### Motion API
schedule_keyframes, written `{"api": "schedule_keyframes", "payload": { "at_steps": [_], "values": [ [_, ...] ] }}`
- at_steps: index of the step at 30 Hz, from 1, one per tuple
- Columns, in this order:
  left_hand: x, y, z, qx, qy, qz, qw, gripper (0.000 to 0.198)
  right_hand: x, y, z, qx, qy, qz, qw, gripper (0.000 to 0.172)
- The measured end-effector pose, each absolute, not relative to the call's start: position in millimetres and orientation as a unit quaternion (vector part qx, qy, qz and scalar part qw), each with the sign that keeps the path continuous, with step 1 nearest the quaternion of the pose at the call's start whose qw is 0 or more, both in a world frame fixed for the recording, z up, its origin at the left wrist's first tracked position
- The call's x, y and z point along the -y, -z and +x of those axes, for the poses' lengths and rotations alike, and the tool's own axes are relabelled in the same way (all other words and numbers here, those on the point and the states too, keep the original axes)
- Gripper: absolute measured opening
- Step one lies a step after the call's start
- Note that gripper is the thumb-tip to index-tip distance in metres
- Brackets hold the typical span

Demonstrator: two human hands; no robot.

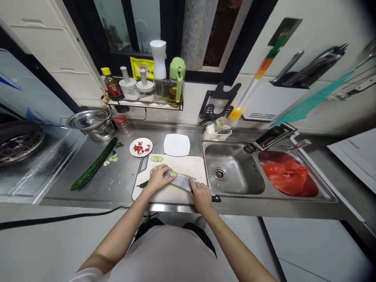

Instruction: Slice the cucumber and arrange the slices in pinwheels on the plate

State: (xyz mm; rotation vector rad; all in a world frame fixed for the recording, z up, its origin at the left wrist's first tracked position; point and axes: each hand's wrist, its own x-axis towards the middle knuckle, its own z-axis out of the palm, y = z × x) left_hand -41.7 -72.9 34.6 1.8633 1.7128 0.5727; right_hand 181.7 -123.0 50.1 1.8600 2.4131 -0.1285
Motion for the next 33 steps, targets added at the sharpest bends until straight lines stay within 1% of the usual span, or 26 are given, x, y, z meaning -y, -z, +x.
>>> {"api": "schedule_keyframes", "payload": {
  "at_steps": [3,6,9,14,19,22,26,33],
  "values": [
    [70.9,-36.4,-38.9,-0.619,-0.19,0.707,0.285,0.03,125.0,-46.0,188.7,-0.801,0.034,0.597,0.043,0.051],
    [70.8,-36.7,-34.5,-0.602,-0.195,0.711,0.306,0.028,126.9,-40.6,193.8,-0.803,0.025,0.595,0.036,0.05],
    [70.5,-37.3,-30.4,-0.589,-0.218,0.71,0.318,0.025,128.3,-35.2,195.6,-0.802,0.019,0.596,0.033,0.047],
    [63.2,-31.8,-24.1,-0.601,-0.28,0.675,0.324,0.013,128.1,-29.1,197.3,-0.793,0.02,0.608,0.025,0.046],
    [44.2,-15.9,-28.2,-0.693,-0.317,0.555,0.335,0.019,125.1,-24.5,203.4,-0.779,0.023,0.626,0.028,0.045],
    [30.6,-8.1,-40.4,-0.75,-0.31,0.5,0.301,0.023,122.9,-23.4,207.4,-0.771,0.032,0.635,0.034,0.044],
    [15.0,-0.3,-56.0,-0.782,-0.282,0.49,0.262,0.028,121.1,-22.5,210.5,-0.76,0.04,0.648,0.032,0.042],
    [-0.6,9.9,-60.8,-0.804,-0.254,0.496,0.21,0.032,121.5,-19.5,211.3,-0.754,0.036,0.656,0.009,0.04]
  ]
}}
